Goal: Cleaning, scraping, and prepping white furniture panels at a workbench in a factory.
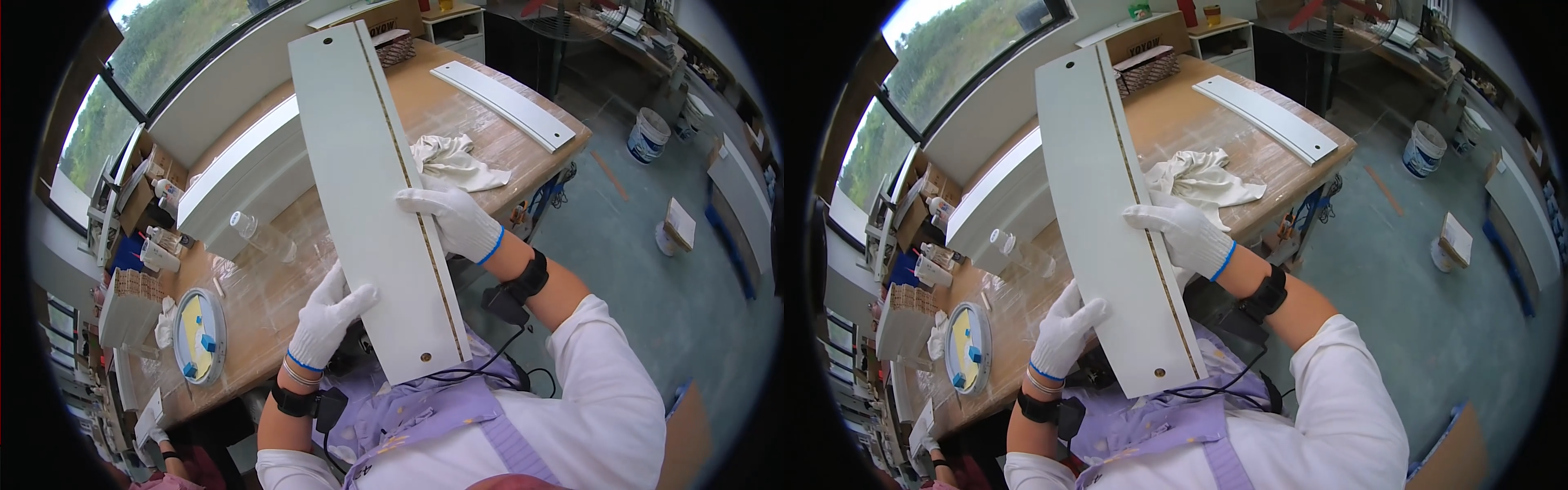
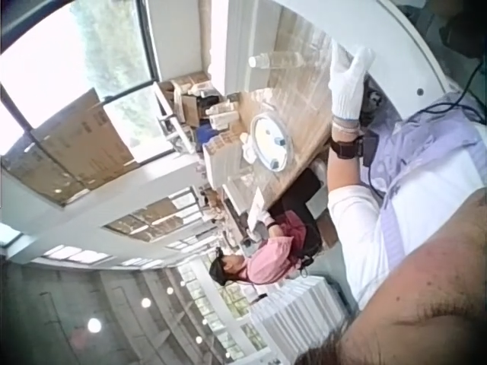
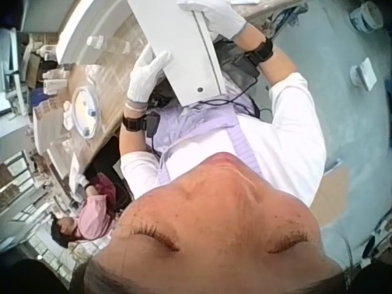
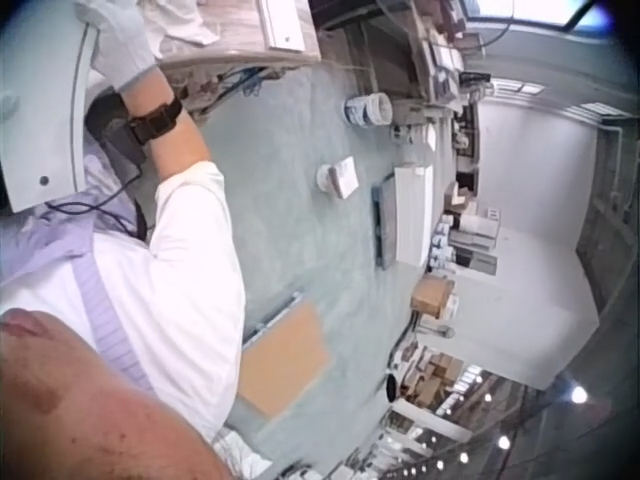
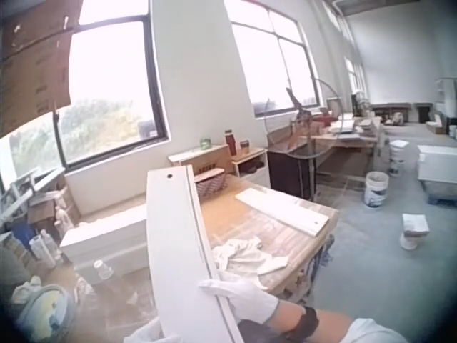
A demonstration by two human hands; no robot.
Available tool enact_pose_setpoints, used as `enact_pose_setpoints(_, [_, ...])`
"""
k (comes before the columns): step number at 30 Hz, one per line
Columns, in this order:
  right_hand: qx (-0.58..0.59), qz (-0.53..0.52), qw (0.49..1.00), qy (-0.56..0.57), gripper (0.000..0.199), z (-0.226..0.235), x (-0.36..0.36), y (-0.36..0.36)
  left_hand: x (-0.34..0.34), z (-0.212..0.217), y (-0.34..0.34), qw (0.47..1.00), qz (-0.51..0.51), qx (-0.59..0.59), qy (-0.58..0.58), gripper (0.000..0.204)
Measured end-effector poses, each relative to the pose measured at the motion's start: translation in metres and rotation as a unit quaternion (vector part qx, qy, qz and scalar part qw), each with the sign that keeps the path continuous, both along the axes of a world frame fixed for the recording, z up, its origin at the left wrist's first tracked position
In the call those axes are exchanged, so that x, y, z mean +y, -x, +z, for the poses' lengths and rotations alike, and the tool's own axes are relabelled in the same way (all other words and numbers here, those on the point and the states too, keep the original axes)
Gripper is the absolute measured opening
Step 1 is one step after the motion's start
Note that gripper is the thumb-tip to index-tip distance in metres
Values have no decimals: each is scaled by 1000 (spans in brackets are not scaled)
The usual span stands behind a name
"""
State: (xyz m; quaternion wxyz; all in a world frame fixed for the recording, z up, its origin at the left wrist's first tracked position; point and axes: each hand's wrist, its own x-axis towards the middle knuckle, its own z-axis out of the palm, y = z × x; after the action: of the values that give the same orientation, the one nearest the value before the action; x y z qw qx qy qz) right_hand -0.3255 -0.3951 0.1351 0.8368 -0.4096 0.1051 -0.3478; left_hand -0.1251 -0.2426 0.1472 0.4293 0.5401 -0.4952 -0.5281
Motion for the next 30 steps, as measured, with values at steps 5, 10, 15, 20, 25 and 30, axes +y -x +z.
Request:
enact_pose_setpoints(5, [-83, -158, 984, 20, 36, -16, -25, 21, 10, -27, -20, 987, 146, -31, 53, 56])
enact_pose_setpoints(10, [-214, -299, 929, -46, 33, -20, -55, 42, 10, -64, -34, 967, 254, 2, 5, 55])
enact_pose_setpoints(15, [-256, -183, 944, -97, 27, -25, -15, 2, -32, -52, 42, 990, 87, 111, 9, 63])
enact_pose_setpoints(20, [-222, -168, 950, -139, 35, -35, 36, -9, -84, -63, 39, 977, 61, -135, 151, 50])
enact_pose_setpoints(25, [169, -94, 978, 79, 32, -62, 39, 42, -97, -33, 57, 876, 136, 455, 84, 43])
enact_pose_setpoints(30, [-85, 4, 966, -244, 54, -174, 36, 149, -109, -17, 36, 857, 176, 480, 65, 45])
